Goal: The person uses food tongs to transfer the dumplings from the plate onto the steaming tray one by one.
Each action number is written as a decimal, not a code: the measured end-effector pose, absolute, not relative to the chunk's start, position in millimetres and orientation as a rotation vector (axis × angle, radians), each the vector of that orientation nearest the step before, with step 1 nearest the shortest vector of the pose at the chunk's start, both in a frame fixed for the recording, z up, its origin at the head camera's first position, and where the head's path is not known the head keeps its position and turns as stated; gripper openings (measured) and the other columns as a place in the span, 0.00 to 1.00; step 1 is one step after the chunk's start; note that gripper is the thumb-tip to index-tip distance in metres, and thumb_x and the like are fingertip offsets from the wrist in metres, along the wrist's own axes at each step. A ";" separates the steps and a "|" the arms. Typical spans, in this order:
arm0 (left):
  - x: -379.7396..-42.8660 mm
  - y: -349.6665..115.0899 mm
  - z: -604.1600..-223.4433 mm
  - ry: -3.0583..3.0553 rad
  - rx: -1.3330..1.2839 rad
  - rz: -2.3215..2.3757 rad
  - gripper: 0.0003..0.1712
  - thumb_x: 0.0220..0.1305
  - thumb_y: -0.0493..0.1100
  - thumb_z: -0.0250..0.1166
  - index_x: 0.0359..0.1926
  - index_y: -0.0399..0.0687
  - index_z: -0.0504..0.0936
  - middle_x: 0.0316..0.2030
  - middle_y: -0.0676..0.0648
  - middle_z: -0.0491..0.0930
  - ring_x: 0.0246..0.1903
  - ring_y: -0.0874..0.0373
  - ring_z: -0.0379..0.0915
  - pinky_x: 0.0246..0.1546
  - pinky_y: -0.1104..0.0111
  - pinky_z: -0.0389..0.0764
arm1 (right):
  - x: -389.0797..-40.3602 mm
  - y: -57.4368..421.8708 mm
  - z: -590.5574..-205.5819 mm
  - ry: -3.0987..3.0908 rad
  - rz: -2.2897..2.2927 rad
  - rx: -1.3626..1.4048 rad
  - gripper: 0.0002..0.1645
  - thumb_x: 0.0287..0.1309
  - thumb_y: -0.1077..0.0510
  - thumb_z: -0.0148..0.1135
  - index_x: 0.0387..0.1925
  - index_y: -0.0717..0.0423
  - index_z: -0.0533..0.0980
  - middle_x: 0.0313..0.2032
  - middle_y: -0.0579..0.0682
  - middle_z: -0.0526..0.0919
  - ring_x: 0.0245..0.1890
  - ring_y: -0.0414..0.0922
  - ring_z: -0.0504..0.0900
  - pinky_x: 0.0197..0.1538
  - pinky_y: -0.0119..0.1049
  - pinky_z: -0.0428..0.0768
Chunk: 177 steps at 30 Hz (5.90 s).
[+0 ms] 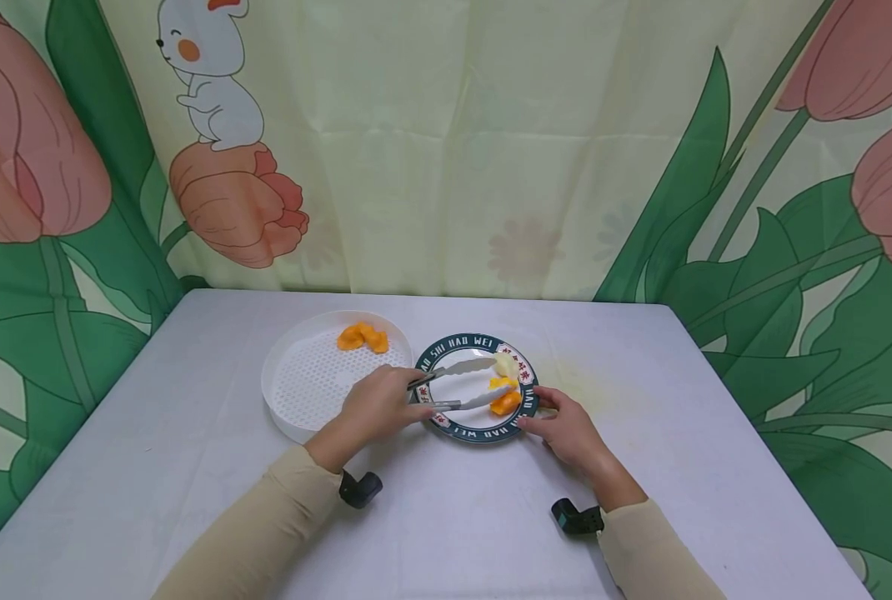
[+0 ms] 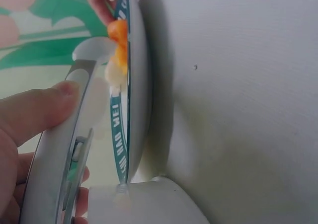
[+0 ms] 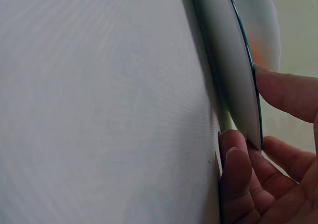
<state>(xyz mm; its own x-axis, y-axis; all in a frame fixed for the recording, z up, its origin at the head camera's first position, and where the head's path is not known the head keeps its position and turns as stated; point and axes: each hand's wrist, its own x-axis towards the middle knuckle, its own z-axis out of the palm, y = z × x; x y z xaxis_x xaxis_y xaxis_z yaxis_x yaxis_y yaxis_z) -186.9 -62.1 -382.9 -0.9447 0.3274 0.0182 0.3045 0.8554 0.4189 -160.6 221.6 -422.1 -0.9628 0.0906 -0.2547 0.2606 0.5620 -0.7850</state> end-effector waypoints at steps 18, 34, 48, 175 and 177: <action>-186.4 -62.1 -380.3 2.981 0.511 0.610 0.28 0.56 0.54 0.76 0.56 0.48 0.85 0.34 0.51 0.81 0.31 0.55 0.69 0.25 0.67 0.68 | -160.2 220.6 -422.7 2.613 -1.356 0.305 0.44 0.59 0.53 0.72 0.73 0.56 0.63 0.65 0.62 0.70 0.43 0.50 0.75 0.43 0.36 0.80; -179.5 -77.6 -366.1 2.983 0.488 0.639 0.27 0.57 0.54 0.76 0.56 0.50 0.86 0.34 0.51 0.82 0.31 0.55 0.69 0.27 0.66 0.68 | -160.9 221.5 -423.8 2.610 -1.362 0.296 0.44 0.60 0.53 0.71 0.73 0.56 0.63 0.66 0.62 0.70 0.42 0.50 0.75 0.42 0.36 0.79; -175.9 -101.0 -356.1 2.982 0.475 0.743 0.28 0.57 0.51 0.76 0.57 0.46 0.85 0.32 0.51 0.83 0.29 0.55 0.70 0.27 0.66 0.68 | -161.0 220.4 -423.7 2.617 -1.356 0.299 0.44 0.59 0.53 0.72 0.72 0.57 0.63 0.65 0.62 0.70 0.42 0.50 0.75 0.41 0.35 0.79; -162.1 -70.3 -380.2 2.969 0.518 0.734 0.32 0.53 0.53 0.78 0.57 0.47 0.84 0.39 0.47 0.83 0.31 0.55 0.68 0.25 0.66 0.66 | -160.9 223.4 -426.1 2.601 -1.402 0.279 0.43 0.59 0.54 0.72 0.72 0.57 0.64 0.65 0.62 0.71 0.42 0.50 0.75 0.41 0.35 0.79; -161.9 -67.5 -381.6 2.964 0.524 0.732 0.32 0.53 0.54 0.78 0.58 0.48 0.84 0.39 0.48 0.83 0.32 0.55 0.68 0.26 0.66 0.67 | -160.3 223.5 -426.3 2.601 -1.403 0.272 0.43 0.59 0.53 0.72 0.72 0.57 0.64 0.65 0.63 0.71 0.42 0.50 0.75 0.40 0.35 0.79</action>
<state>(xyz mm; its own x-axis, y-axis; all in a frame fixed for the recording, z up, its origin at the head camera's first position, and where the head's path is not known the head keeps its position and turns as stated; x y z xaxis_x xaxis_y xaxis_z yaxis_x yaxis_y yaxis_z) -161.9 -67.5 -381.6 -0.9419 0.3337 0.0377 0.3129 0.8313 0.4593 -160.3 223.5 -426.3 -0.9683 0.0778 -0.2375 0.2412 0.5396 -0.8067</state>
